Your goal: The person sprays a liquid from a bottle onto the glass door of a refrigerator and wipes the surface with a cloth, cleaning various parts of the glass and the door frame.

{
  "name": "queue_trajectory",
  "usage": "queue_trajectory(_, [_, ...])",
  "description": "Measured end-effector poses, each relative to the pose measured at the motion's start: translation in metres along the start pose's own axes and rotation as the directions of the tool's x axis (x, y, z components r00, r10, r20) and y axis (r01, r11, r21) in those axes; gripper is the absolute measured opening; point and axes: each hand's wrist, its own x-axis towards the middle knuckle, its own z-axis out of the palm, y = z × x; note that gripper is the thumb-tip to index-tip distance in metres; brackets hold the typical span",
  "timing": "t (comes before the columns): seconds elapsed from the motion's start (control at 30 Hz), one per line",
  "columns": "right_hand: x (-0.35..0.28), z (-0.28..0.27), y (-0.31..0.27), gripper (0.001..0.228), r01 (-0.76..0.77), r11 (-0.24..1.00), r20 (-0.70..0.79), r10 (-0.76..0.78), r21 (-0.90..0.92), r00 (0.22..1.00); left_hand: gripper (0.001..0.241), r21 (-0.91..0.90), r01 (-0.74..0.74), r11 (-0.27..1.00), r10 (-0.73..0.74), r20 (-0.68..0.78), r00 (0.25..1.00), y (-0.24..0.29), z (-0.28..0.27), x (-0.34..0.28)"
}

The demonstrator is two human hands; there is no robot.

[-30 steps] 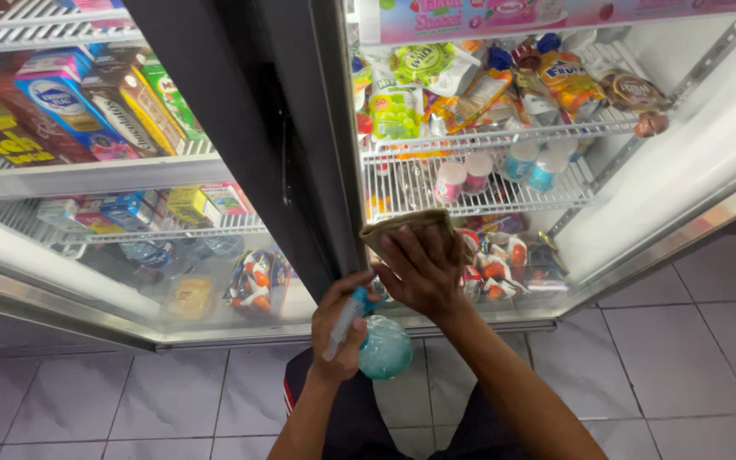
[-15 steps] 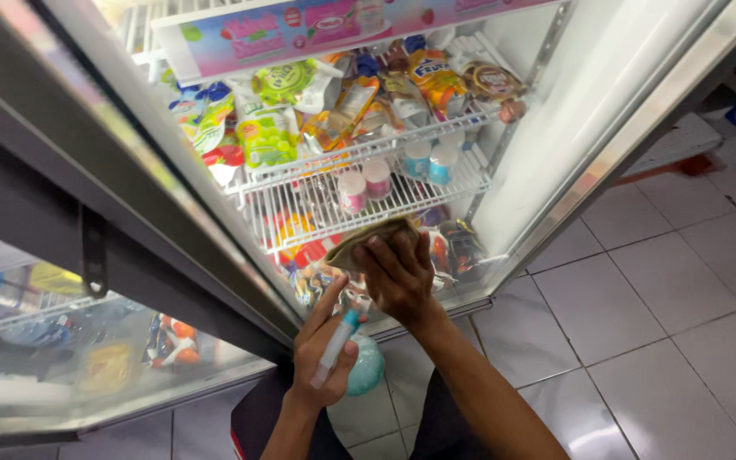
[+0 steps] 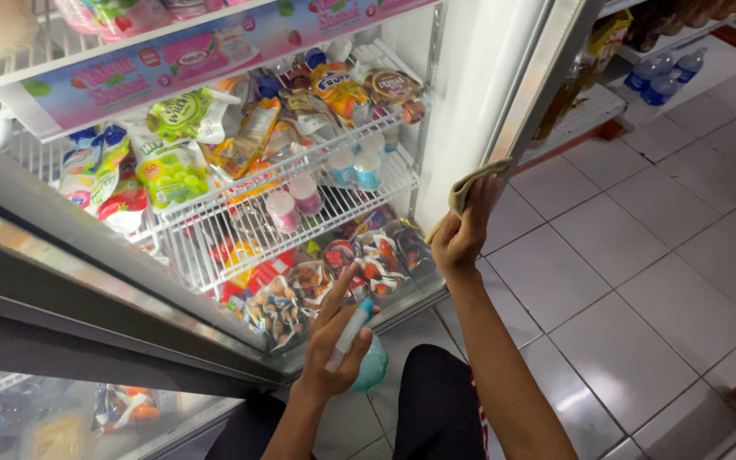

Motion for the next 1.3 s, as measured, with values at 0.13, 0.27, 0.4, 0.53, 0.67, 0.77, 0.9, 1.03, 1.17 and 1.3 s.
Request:
queue_trajectory(0.13, [-0.007,0.001,0.001,0.049,-0.074,0.995,-0.024,0.076,0.073,0.997,0.039,-0.007,0.049,0.999,-0.048,0.033,0.998,-0.001,0.002,-0.005])
queue_trajectory(0.27, [-0.014,0.001,-0.009,0.047,-0.089,0.992,-0.057,0.095,0.091,0.994,0.04,-0.031,0.079,0.996,-0.078,0.034,0.996,-0.001,-0.003,-0.012])
queue_trajectory(0.4, [-0.02,0.004,-0.023,0.048,-0.122,0.981,-0.067,0.133,0.15,0.989,0.043,-0.065,0.099,0.993,-0.098,0.016,0.995,-0.002,-0.01,-0.021])
queue_trajectory(0.53, [-0.031,0.006,-0.036,0.049,-0.275,0.903,-0.073,0.315,0.329,0.946,0.043,-0.047,0.12,0.992,-0.12,-0.003,0.993,-0.004,-0.013,-0.033])
queue_trajectory(0.67, [-0.036,0.006,-0.055,0.05,-0.305,0.862,-0.039,0.35,0.405,0.936,0.044,-0.141,0.258,0.956,-0.259,0.012,0.966,-0.004,-0.015,-0.037])
queue_trajectory(0.77, [-0.043,0.006,-0.08,0.046,-0.286,0.881,-0.017,0.315,0.376,0.949,0.046,-0.071,0.097,0.993,-0.1,-0.034,0.994,-0.003,-0.021,-0.041])
queue_trajectory(0.9, [-0.048,0.005,-0.115,0.043,-0.235,0.929,0.051,0.23,0.286,0.972,0.045,-0.046,0.122,0.991,-0.125,-0.076,0.989,-0.004,-0.036,-0.055])
queue_trajectory(1.03, [-0.042,0.011,-0.136,0.059,-0.229,0.893,0.009,0.245,0.387,0.97,0.043,-0.054,0.205,0.977,-0.208,-0.076,0.975,-0.002,-0.049,-0.066])
queue_trajectory(1.17, [-0.039,0.023,-0.142,0.055,-0.256,0.905,-0.068,0.296,0.34,0.953,0.04,0.003,0.154,0.988,-0.153,-0.088,0.984,0.001,-0.059,-0.069])
queue_trajectory(1.3, [-0.051,0.03,-0.145,0.047,-0.293,0.903,-0.053,0.325,0.314,0.944,0.041,0.006,0.154,0.988,-0.153,-0.098,0.983,0.0,-0.066,-0.072])
